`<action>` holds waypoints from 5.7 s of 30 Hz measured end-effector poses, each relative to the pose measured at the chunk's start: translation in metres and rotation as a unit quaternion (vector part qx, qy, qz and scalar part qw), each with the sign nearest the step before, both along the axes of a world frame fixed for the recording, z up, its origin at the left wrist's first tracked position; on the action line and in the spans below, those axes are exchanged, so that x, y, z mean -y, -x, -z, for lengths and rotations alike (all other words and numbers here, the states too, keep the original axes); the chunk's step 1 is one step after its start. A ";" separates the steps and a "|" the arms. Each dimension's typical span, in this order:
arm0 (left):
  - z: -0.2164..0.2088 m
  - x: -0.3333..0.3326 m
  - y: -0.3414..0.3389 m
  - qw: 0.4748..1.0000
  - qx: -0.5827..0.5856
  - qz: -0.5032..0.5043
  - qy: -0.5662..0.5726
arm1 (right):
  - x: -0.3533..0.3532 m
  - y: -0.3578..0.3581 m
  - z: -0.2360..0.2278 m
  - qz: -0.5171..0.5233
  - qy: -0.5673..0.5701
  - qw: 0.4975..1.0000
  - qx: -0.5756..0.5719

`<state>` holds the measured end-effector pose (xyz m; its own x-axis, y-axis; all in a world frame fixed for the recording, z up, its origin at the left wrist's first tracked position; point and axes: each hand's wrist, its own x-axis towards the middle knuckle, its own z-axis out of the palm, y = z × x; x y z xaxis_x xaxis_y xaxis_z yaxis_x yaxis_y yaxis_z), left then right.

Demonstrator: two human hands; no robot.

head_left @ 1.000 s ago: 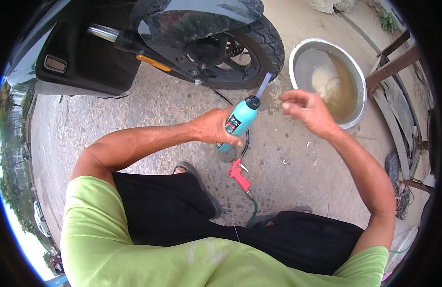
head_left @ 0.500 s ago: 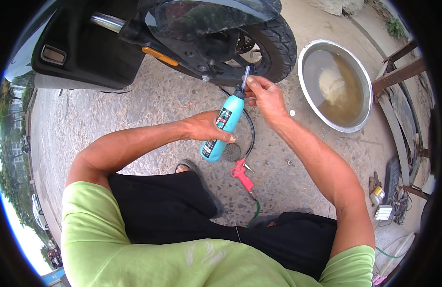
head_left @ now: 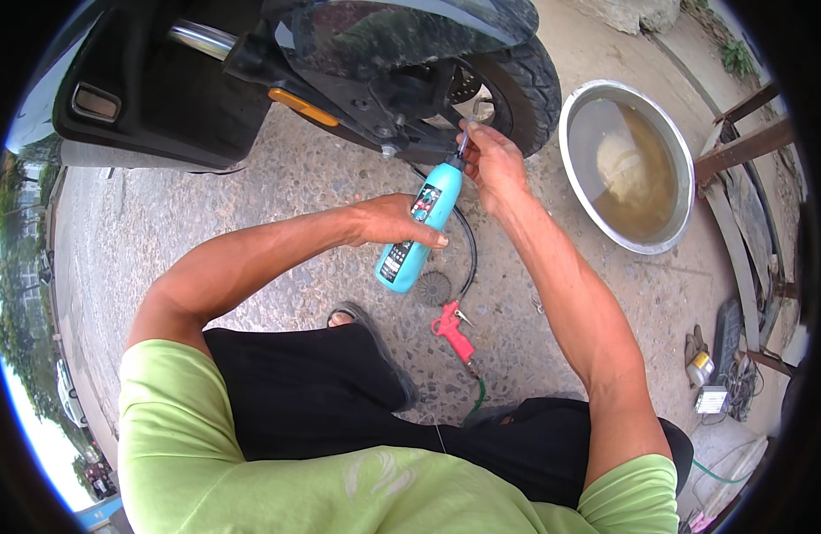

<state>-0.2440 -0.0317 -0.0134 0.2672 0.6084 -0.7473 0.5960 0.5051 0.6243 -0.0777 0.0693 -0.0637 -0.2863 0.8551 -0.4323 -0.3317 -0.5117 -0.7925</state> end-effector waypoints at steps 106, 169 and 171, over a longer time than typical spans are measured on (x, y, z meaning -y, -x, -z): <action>-0.017 -0.129 -0.051 0.947 0.048 -0.256 -0.188 | 0.006 0.029 -0.003 0.144 0.042 0.974 -0.167; -0.046 -0.073 -0.059 0.949 -0.054 -0.130 -0.284 | -0.021 -0.005 -0.005 0.062 0.135 0.970 -0.194; -0.053 -0.040 -0.045 0.959 -0.064 -0.161 -0.226 | -0.018 0.000 -0.019 0.070 0.157 0.966 -0.191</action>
